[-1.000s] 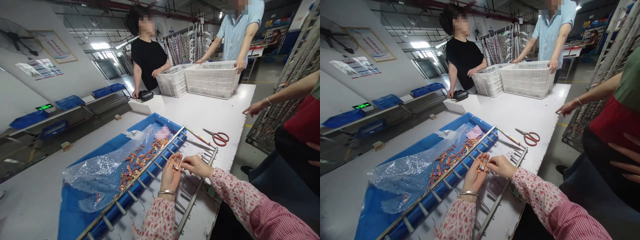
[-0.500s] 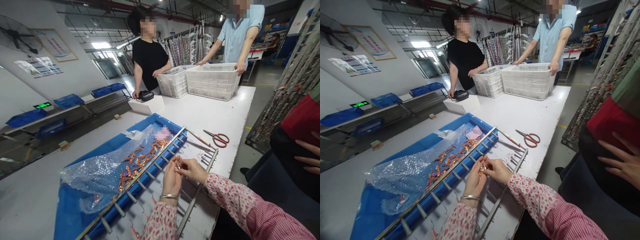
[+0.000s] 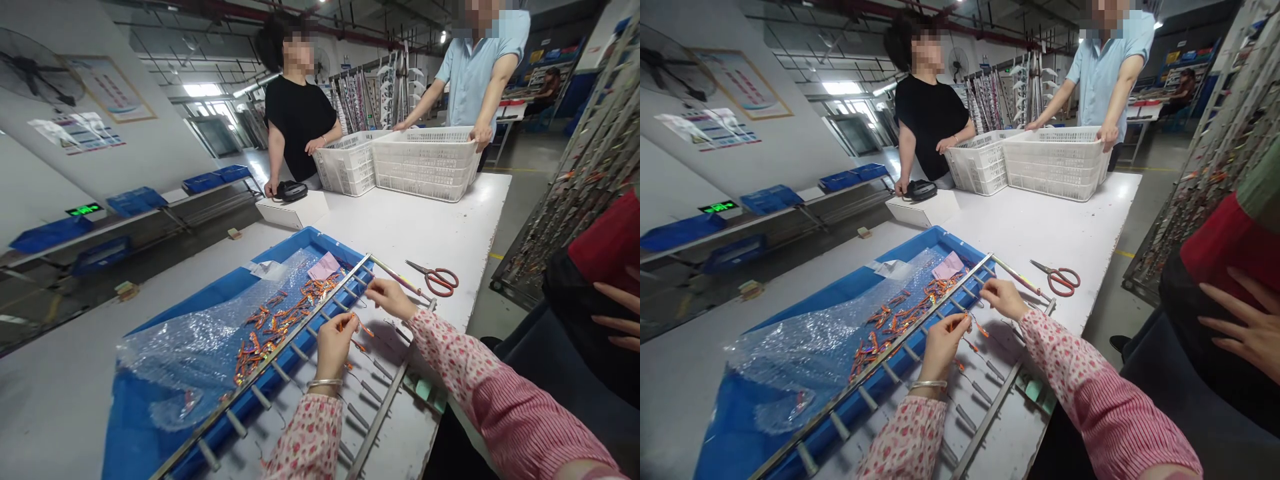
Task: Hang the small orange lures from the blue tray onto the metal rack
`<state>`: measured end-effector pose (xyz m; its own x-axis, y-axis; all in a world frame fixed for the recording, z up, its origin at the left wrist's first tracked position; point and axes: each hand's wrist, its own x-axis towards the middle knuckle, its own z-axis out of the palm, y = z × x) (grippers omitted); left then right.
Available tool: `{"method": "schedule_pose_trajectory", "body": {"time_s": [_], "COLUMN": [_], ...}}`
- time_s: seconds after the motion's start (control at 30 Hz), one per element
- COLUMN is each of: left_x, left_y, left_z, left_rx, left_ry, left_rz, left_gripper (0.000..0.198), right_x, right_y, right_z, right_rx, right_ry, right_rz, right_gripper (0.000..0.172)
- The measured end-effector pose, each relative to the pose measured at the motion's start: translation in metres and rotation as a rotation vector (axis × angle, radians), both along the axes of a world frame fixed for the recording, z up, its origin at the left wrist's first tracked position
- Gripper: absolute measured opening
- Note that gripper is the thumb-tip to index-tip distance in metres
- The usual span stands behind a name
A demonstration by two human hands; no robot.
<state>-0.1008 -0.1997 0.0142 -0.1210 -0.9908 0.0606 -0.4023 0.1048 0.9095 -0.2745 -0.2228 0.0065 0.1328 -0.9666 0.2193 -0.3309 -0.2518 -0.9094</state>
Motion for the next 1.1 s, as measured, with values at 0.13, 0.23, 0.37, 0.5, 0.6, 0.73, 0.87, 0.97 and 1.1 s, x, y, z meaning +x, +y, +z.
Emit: {"method": "schedule_pose_trajectory", "body": {"time_s": [0.13, 0.23, 0.37, 0.5, 0.6, 0.73, 0.87, 0.97, 1.1], "left_x": [-0.005, -0.008, -0.009, -0.011, -0.015, -0.018, -0.016, -0.015, -0.016], "left_y": [-0.011, -0.016, -0.019, -0.019, -0.017, -0.013, -0.015, -0.017, -0.013], "left_z": [-0.002, -0.009, -0.016, -0.015, -0.011, -0.010, -0.013, -0.014, -0.013], "left_rx": [-0.071, -0.093, -0.081, -0.083, -0.088, -0.102, -0.078, -0.075, -0.124], "left_ry": [-0.279, -0.356, -0.380, -0.391, -0.396, -0.420, -0.441, -0.420, -0.428], "left_rz": [0.028, 0.053, 0.056, 0.040, 0.027, 0.030, 0.084, 0.096, 0.067], "left_gripper": [0.030, 0.027, 0.023, 0.022, 0.020, 0.018, 0.018, 0.017, 0.016], "right_x": [0.007, 0.018, 0.024, 0.022, 0.023, 0.024, 0.024, 0.024, 0.026], "right_y": [-0.037, -0.053, -0.060, -0.058, -0.057, -0.056, -0.055, -0.056, -0.057], "right_z": [0.006, -0.001, -0.012, -0.014, -0.014, -0.014, -0.014, -0.016, -0.022], "right_rx": [-0.115, -0.057, 0.211, 0.294, 0.299, 0.270, 0.267, 0.270, 0.225], "right_ry": [0.338, 0.365, 0.018, -0.193, -0.186, -0.144, -0.168, -0.167, -0.085], "right_rz": [0.027, 0.095, 0.138, 0.159, 0.143, 0.112, 0.103, 0.108, 0.075], "right_gripper": [0.014, 0.016, 0.018, 0.016, 0.016, 0.017, 0.017, 0.018, 0.018]}}
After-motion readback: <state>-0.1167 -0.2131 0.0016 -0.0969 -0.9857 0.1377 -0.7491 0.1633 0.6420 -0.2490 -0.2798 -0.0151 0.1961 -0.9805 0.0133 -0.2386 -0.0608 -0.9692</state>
